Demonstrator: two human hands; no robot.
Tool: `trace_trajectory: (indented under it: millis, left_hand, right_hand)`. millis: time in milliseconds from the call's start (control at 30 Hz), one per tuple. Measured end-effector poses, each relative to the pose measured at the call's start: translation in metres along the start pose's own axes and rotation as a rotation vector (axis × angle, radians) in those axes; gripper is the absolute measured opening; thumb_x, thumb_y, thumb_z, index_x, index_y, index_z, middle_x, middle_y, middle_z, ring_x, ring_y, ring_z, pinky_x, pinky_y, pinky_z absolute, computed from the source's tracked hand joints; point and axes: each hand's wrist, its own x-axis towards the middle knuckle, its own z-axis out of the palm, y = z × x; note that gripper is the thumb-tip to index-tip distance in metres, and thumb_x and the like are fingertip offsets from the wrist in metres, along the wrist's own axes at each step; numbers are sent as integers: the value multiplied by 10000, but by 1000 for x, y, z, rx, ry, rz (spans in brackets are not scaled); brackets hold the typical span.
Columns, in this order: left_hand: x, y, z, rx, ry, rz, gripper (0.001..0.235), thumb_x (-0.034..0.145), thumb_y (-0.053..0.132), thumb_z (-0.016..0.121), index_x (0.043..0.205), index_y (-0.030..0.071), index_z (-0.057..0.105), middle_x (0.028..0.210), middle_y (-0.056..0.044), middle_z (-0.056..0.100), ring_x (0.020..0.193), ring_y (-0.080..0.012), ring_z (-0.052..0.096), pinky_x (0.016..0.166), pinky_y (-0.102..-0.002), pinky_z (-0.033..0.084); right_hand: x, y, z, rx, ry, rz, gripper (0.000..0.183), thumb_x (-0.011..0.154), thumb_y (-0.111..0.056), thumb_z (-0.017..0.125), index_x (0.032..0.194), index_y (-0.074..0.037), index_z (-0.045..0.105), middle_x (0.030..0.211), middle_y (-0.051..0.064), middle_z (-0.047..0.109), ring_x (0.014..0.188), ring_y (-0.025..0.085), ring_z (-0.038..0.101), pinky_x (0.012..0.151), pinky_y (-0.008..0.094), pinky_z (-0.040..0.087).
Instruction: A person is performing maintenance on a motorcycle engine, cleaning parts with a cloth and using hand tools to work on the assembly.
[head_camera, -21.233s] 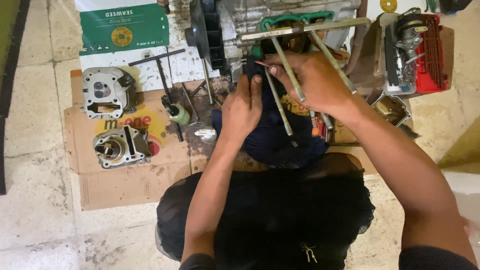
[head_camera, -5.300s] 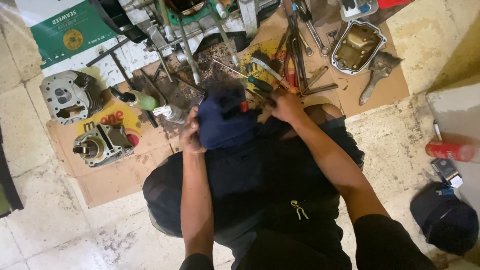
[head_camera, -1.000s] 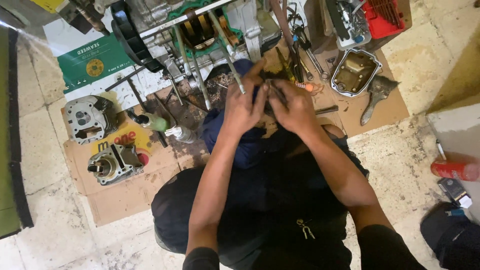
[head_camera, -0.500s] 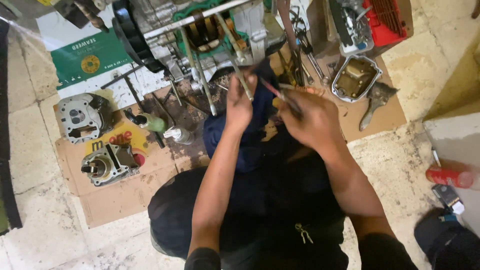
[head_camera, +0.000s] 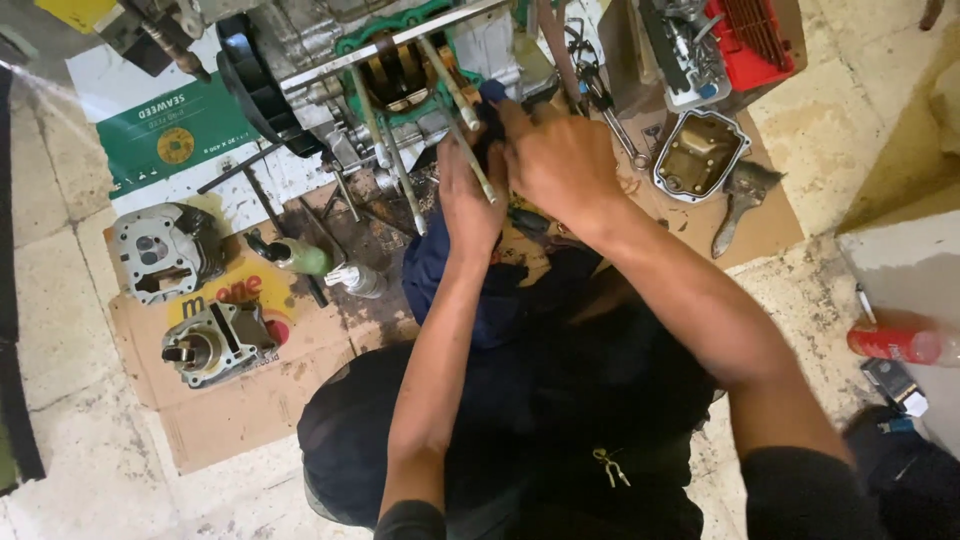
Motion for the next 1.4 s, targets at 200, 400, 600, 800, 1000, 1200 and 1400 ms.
trace_trajectory:
  millis: [200,400,600,800,1000,1200,1400]
  left_hand:
    - [-8,-8,-2,-141,-23,-41,371,982,-40,561,1342,46,534,1027,-156,610,900,-350,644,726,-436,507]
    - [-10,-9,1,-264,30,-273,307,1018,158,672,1297,65,582,1207,-171,639,1147,-332,657,948,-436,590]
    - [-5,-6,2,-345,-11,-300,300,1058,277,594,1249,47,620,1053,-130,719,920,-245,713,709,-383,546]
    - [11,10,5,-387,18,-392,300,1046,342,587,1125,80,708,1102,-73,743,1050,-184,688,836,-337,519]
    - [1,5,12,-559,-93,-595,537,1028,364,572,1442,25,517,1477,-202,543,1387,-397,546,1185,-458,556]
    - [-7,-13,27,-1013,13,-736,541,1015,329,643,1456,28,560,1519,-197,543,1422,-353,530,1183,-438,486]
    - [-14,-24,34,-900,47,-593,367,1003,3,557,1361,-13,635,1450,-188,602,1434,-360,506,1248,-490,385]
  right_hand:
    - [19,-11,-10,-313,-303,-76,306,991,-71,630,702,-172,609,555,-31,437,448,109,422,407,261,353]
    - [27,18,1,-12,-255,-120,231,941,-206,850,882,-24,720,678,59,694,646,253,756,623,399,674]
    - [16,20,13,624,-199,35,257,1044,-99,594,1254,-32,727,1015,157,791,468,97,638,509,279,601]
    - [0,8,46,1127,-29,387,213,1015,-204,599,1122,-81,736,1104,120,757,1070,298,730,996,455,542]
    - [-9,3,39,473,300,49,215,1043,-80,546,1205,-58,685,941,103,769,647,228,669,474,337,512]
    - [0,-7,20,-200,145,-55,252,1123,-253,565,1280,-70,640,733,36,562,447,158,484,307,309,374]
    - [30,7,-16,-111,-375,-2,212,993,-249,765,870,-86,706,809,46,636,865,267,669,866,447,596]
